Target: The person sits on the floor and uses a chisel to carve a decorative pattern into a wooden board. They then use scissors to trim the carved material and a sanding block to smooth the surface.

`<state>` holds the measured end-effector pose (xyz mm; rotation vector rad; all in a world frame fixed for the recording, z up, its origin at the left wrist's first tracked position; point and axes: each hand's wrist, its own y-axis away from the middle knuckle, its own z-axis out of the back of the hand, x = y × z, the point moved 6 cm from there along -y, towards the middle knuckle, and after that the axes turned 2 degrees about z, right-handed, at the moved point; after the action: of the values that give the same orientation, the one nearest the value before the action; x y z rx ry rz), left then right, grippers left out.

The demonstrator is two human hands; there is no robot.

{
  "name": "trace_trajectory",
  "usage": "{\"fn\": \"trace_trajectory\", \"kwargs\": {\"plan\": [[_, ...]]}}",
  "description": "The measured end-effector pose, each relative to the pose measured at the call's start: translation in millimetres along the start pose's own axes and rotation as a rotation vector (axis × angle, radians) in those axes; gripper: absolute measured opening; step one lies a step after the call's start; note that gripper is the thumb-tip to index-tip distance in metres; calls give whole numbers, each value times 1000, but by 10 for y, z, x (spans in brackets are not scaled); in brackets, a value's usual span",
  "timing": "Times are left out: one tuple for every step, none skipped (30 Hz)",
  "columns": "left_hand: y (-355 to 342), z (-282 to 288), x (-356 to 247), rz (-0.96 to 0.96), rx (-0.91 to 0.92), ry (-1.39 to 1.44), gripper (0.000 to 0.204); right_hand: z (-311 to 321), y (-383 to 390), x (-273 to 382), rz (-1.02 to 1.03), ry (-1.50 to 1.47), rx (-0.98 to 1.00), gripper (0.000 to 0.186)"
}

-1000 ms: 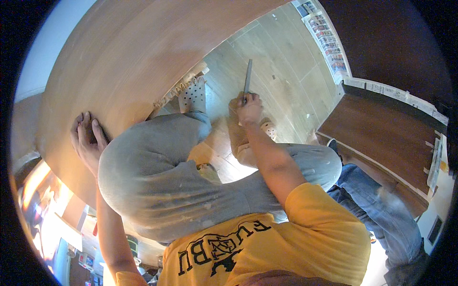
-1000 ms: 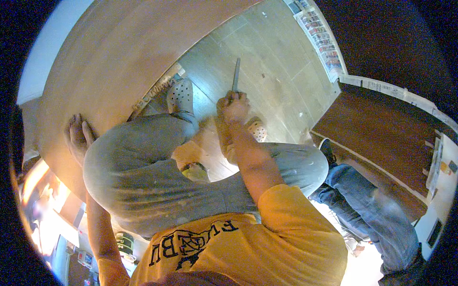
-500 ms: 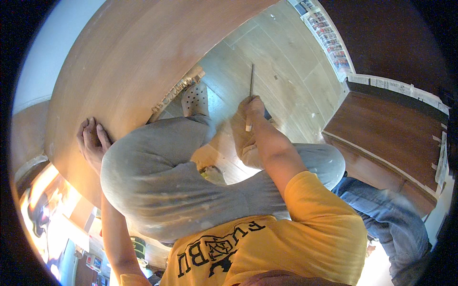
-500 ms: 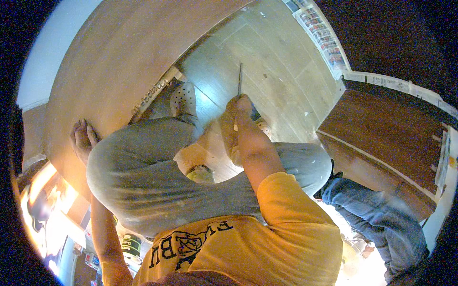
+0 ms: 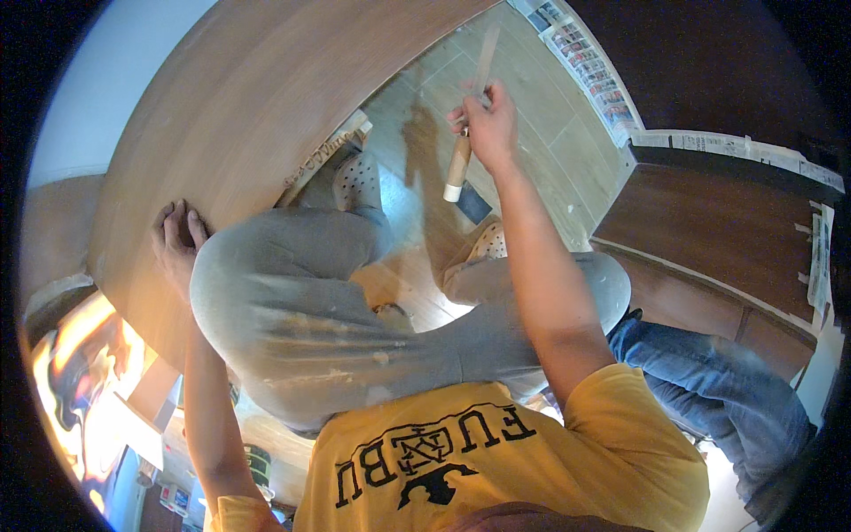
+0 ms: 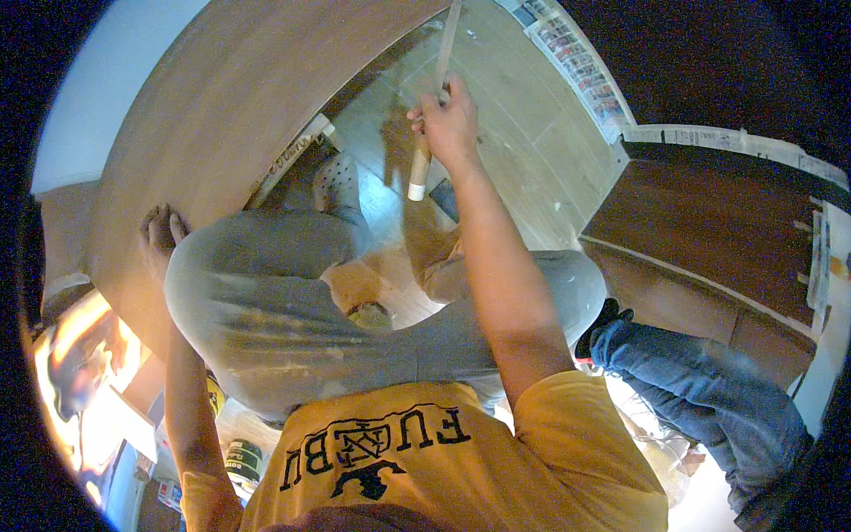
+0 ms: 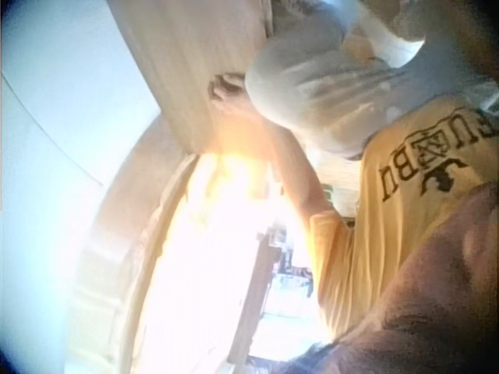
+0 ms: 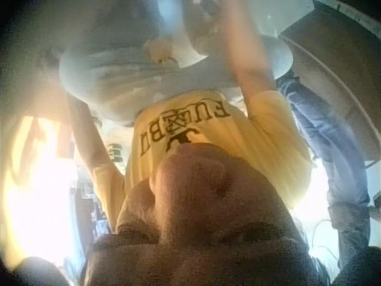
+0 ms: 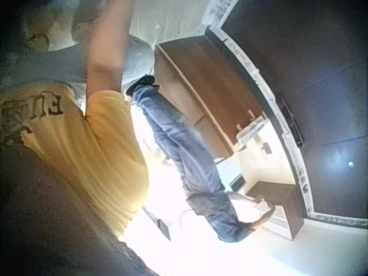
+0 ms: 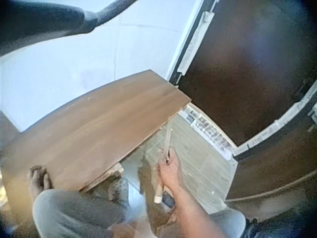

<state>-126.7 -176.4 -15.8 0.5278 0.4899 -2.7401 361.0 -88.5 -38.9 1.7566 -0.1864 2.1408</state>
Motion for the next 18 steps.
{"fn": "trace_trajectory", "kwargs": {"plan": [[-28,22,-35,-8,15,-15,33,-35,3,194,140,93,16,27],[-36,41,-54,-13,35,-34,34,-98,26,346,274,186,34,29],[-32,63,-86,-13,34,-36,34,-194,53,427,298,217,96,31],[-21,81,-134,-11,32,-38,35,-260,131,498,313,249,154,34],[-6,84,-168,-6,31,-36,35,-342,256,545,220,224,255,37],[-3,93,-174,-4,33,-40,35,-422,341,495,158,232,326,39],[-4,106,-173,-1,35,-45,35,-502,438,441,97,244,400,41],[-23,109,-185,-3,38,-45,35,-560,501,268,69,290,438,41],[-15,117,-193,-3,33,-39,35,-639,589,207,36,335,481,42],[-9,128,-205,-3,27,-34,35,-665,663,144,-53,292,490,40],[1,136,-206,-4,25,-29,34,-695,786,187,-146,249,497,39],[5,139,-192,-4,31,-31,34,-720,862,181,-239,206,503,38],[6,141,-176,-3,38,-34,34,-732,835,194,-132,239,471,39],[4,139,-171,-2,44,-35,34,-747,798,225,-23,271,437,40],[4,140,-181,-5,31,-17,34,-757,778,270,86,302,403,42],[4,136,-196,-7,19,1,34,-772,764,275,110,316,421,45],[10,132,-188,-12,12,16,34,-805,775,365,126,327,437,49],[14,133,-172,-18,12,1,33,-845,771,444,147,336,456,54]]}}
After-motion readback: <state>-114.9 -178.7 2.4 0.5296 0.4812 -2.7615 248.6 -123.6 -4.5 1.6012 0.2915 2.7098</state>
